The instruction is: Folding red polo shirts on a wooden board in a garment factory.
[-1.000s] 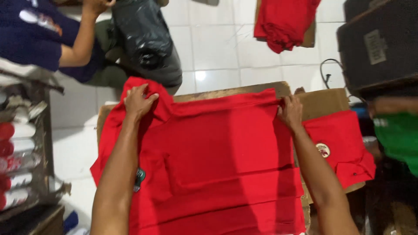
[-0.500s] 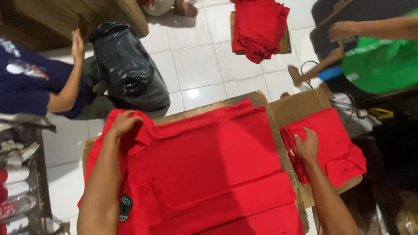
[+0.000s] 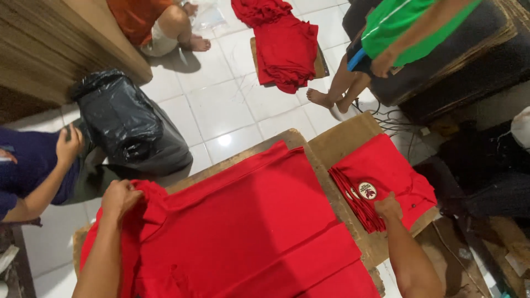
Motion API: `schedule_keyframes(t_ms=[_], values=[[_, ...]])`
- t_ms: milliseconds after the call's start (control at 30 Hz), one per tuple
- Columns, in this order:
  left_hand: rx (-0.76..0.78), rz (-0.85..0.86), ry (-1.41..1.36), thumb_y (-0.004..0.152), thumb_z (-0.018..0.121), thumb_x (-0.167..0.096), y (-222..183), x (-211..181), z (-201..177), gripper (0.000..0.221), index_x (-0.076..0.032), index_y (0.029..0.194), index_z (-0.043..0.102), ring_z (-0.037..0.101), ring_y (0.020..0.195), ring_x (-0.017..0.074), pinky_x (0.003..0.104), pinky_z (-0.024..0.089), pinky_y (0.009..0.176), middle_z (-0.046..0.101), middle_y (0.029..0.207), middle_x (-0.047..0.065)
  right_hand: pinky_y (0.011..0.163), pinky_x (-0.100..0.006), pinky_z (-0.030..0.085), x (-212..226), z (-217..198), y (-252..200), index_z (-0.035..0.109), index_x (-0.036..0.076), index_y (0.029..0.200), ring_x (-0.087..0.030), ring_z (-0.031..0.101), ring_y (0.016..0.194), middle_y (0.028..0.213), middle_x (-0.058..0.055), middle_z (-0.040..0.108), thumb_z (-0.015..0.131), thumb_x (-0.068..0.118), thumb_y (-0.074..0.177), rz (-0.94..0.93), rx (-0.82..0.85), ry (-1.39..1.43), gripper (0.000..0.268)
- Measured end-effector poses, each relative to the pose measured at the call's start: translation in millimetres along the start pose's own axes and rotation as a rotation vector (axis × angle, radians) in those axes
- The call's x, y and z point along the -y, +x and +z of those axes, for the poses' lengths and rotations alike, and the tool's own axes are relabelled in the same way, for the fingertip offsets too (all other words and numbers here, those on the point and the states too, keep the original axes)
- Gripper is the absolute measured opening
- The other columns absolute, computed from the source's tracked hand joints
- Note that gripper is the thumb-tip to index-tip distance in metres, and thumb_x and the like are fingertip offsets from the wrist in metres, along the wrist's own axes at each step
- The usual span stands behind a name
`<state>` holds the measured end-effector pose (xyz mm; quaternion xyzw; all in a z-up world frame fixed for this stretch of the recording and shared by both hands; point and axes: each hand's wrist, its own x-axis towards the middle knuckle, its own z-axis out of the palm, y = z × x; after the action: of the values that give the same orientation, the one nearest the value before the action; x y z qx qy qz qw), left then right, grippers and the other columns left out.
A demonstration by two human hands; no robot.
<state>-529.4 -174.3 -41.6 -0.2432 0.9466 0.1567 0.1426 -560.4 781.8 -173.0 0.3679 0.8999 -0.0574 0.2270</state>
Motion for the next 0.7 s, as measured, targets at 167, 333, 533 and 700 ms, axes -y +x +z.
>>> schedule_keyframes(t_ms=[167, 333, 533, 700], values=[[-0.314, -0.125, -0.344, 0.089, 0.056, -0.017, -29.8, -15.7, -22.1, 0.013, -0.005, 0.087, 0.062, 0.063, 0.078, 0.035, 0.047, 0.047, 0.074, 0.067, 0.083, 0.014, 0.082, -0.052, 0.058, 40.2, -74.3, -93.1, 0.006, 0.018, 0.168, -0.042, 0.067, 0.115, 0.133, -0.024, 0.066, 0.053, 0.03, 0.096, 0.133, 0.116, 0.038, 0.086], [-0.42, -0.149, -0.559, 0.097, 0.073, -0.031, -37.0, -17.8, -12.1, 0.061, 0.003, 0.141, 0.047, 0.063, 0.095, 0.0339, 0.049, 0.047, 0.087, 0.064, 0.119, 0.019, 0.095, -0.054, 0.055, 34.6, -78.6, -92.2, 0.005, 0.019, 0.168, -0.044, 0.063, 0.123, 0.138, -0.025, 0.063, 0.053, 0.029, 0.089, 0.094, 0.102, 0.027, 0.093], [-0.195, -0.266, -0.195, 0.095, 0.072, -0.052, -18.3, 20.3, 36.5, 0.051, -0.002, 0.099, 0.079, 0.07, 0.092, 0.0466, 0.053, 0.05, 0.082, 0.076, 0.093, 0.024, 0.092, -0.053, 0.054, 25.0, -85.7, -110.1, 0.006, 0.021, 0.168, -0.046, 0.061, 0.122, 0.137, -0.028, 0.061, 0.053, 0.025, 0.091, 0.065, 0.191, 0.03, 0.09], [-0.614, -0.156, -0.411, 0.109, 0.064, -0.029, 19.9, 64.1, 65.1, 0.042, 0.003, 0.082, 0.057, 0.051, 0.079, 0.0404, 0.056, 0.035, 0.076, 0.062, 0.084, 0.019, 0.098, -0.058, 0.046, 99.7, -68.1, -116.4, 0.054, 0.014, 0.151, -0.05, 0.06, 0.12, 0.133, -0.028, 0.064, 0.049, 0.031, 0.091, -0.406, -0.191, 0.172, 0.063]])
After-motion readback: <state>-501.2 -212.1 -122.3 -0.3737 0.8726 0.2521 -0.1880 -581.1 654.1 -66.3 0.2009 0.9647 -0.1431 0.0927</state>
